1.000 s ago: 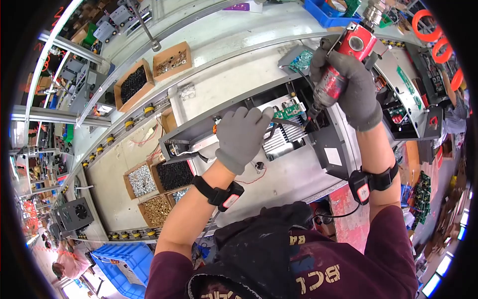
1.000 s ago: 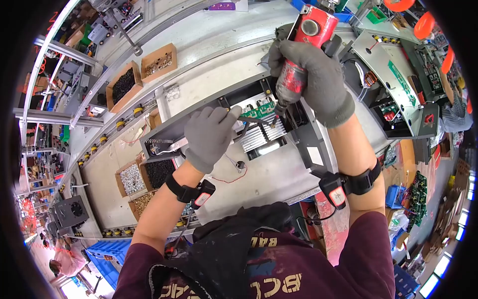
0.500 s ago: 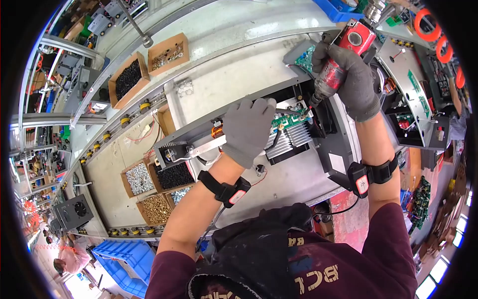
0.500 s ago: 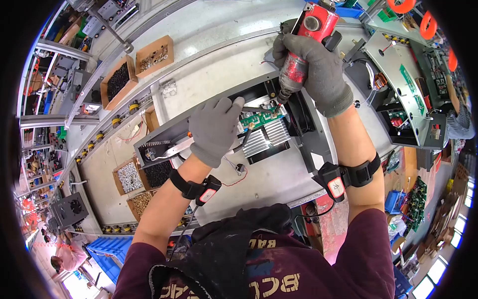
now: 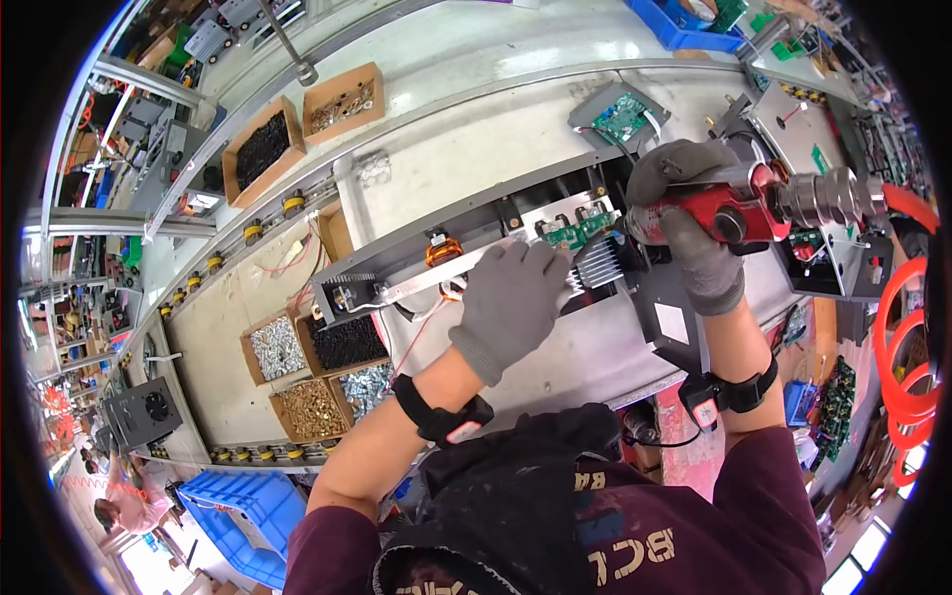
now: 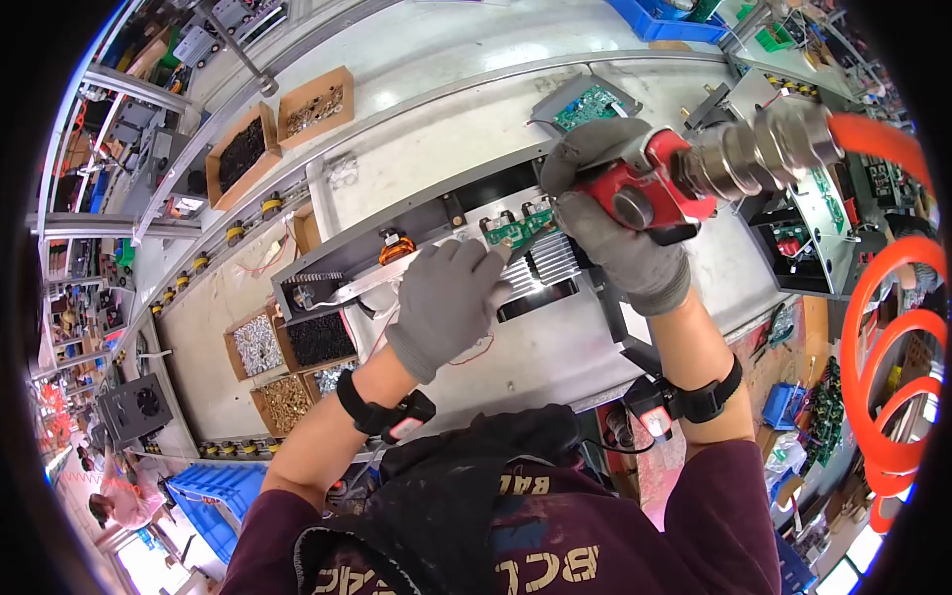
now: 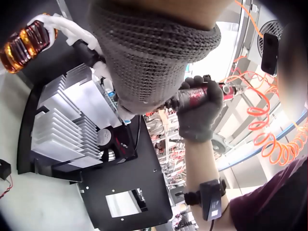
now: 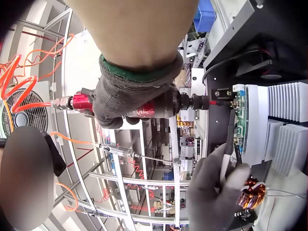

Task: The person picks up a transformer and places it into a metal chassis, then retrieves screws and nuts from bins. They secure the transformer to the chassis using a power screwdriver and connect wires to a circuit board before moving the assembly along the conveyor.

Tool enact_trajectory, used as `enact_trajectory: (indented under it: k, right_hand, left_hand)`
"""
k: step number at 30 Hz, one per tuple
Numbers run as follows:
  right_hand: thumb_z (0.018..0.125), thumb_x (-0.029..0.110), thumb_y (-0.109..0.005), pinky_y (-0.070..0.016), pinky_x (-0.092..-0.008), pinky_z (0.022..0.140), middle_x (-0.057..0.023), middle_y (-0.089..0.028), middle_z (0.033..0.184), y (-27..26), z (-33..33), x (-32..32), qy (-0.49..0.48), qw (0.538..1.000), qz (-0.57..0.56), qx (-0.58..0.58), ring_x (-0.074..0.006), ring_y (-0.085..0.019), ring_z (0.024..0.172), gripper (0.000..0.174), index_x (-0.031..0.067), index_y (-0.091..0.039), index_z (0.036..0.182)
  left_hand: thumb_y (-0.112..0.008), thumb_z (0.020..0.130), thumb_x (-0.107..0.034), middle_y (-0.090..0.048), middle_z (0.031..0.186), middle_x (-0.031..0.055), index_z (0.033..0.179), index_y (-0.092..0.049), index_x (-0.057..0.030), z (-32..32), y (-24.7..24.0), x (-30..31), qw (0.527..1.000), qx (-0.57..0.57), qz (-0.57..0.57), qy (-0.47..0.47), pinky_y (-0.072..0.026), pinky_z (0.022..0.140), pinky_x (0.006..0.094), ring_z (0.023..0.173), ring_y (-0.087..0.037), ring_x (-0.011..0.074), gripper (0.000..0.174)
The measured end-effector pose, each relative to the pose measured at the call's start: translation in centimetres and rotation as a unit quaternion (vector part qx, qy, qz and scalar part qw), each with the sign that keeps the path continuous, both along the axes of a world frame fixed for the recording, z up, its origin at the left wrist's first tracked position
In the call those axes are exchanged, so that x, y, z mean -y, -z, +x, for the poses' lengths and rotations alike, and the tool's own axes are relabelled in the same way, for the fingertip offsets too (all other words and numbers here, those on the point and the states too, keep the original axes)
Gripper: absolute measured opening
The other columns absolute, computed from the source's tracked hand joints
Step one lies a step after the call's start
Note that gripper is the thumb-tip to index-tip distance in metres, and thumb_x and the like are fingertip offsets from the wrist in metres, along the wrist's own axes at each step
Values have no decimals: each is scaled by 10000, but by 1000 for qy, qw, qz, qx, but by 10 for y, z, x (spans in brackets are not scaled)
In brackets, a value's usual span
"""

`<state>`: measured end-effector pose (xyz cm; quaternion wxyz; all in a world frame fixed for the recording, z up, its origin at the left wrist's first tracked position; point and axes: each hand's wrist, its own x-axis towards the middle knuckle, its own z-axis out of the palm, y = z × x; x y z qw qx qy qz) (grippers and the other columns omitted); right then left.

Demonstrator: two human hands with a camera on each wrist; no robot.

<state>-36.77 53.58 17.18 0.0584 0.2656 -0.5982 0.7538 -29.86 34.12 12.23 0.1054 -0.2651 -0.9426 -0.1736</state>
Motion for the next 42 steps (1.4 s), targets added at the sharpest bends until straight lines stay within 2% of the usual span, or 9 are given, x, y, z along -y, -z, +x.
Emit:
enact_trajectory:
  k: [5, 12, 13, 16, 21, 24, 27, 36, 42]
  right_hand:
    - [694, -53, -642, -497, -274, 667, -49, -611, 823, -12, 0, 9, 51, 985, 162, 0, -141, -592, 744, 195, 27, -602, 867]
    - [747, -3, -623, -492, -258, 641, -48, -611, 827, 36, -11, -7, 73, 986, -25, 147, -138, -584, 715, 212, 31, -583, 952]
    - [790, 3, -581, -484, -251, 613, -83, -627, 886, 5, -2, 1, 15, 993, 110, 30, -127, -578, 696, 249, 28, -557, 1037]
    - [809, -17, -557, -471, -251, 577, -124, -632, 943, 0, 4, 7, 1, 996, 34, 81, -121, -572, 680, 282, 12, -534, 1088]
    - [858, -2, -475, -483, -372, 879, -154, -596, 1072, -30, 35, -7, 18, 996, 12, 86, -240, -598, 976, 348, -14, -467, 1206]
    - [812, 250, -608, -445, -415, 921, -165, -565, 1092, -39, 63, -37, 64, 996, 19, 59, -285, -563, 1015, 574, -22, -411, 1278]
    - [780, 324, -634, -425, -340, 723, -78, -431, 852, -55, 89, -32, 117, 992, 43, 14, -189, -429, 779, 468, 30, -447, 1093]
    - [834, 296, -614, -436, -278, 499, -74, -419, 943, -56, 126, -43, 109, 983, 12, 144, -195, -442, 848, 452, 56, -431, 1170]
    - [827, 296, -609, -443, -289, 489, -72, -420, 960, -57, 116, 7, 115, 979, 19, 167, -199, -438, 881, 476, 42, -414, 1179]
  left_hand:
    - [-632, 723, -161, -522, 842, 38, 1172, -585, -102, 15, 13, -1, 997, -7, -82, 12, -422, 668, 348, 797, -535, 208, 455]
    - [-556, 797, -183, -529, 925, 21, 1209, -554, -59, 21, 17, -5, 988, -23, -153, 14, -422, 751, 334, 865, -537, 178, 430]
    - [-556, 797, -183, -529, 925, 21, 1209, -554, -59, 22, 17, -5, 988, -24, -155, 9, -422, 751, 334, 865, -537, 178, 430]
    - [-545, 818, -190, -547, 980, 36, 1253, -515, -43, 24, 23, -3, 991, 10, -133, 7, -429, 758, 337, 891, -541, 185, 460]
    - [-602, 755, -147, -537, 1152, 65, 1337, -454, -129, 43, 23, 14, 999, -25, -47, 2, -426, 824, 408, 995, -532, 252, 600]
    - [-639, 740, -169, -548, 1155, 66, 1251, -527, -138, 82, 28, 50, 998, -50, 40, -12, -426, 869, 413, 1042, -528, 266, 524]
    - [-700, 704, -196, -578, 1089, 69, 1089, -615, -139, 135, 52, 108, 994, 15, 56, -98, -427, 883, 417, 1054, -532, 269, 398]
    - [-630, 796, -197, -617, 907, 64, 905, -671, -149, 185, 150, 296, 866, 110, -14, -488, -487, 765, 398, 883, -587, 291, 127]
    - [-594, 804, -232, -619, 892, 83, 932, -665, -162, 147, 148, 298, 893, 233, 8, -385, -489, 771, 428, 894, -603, 297, 162]
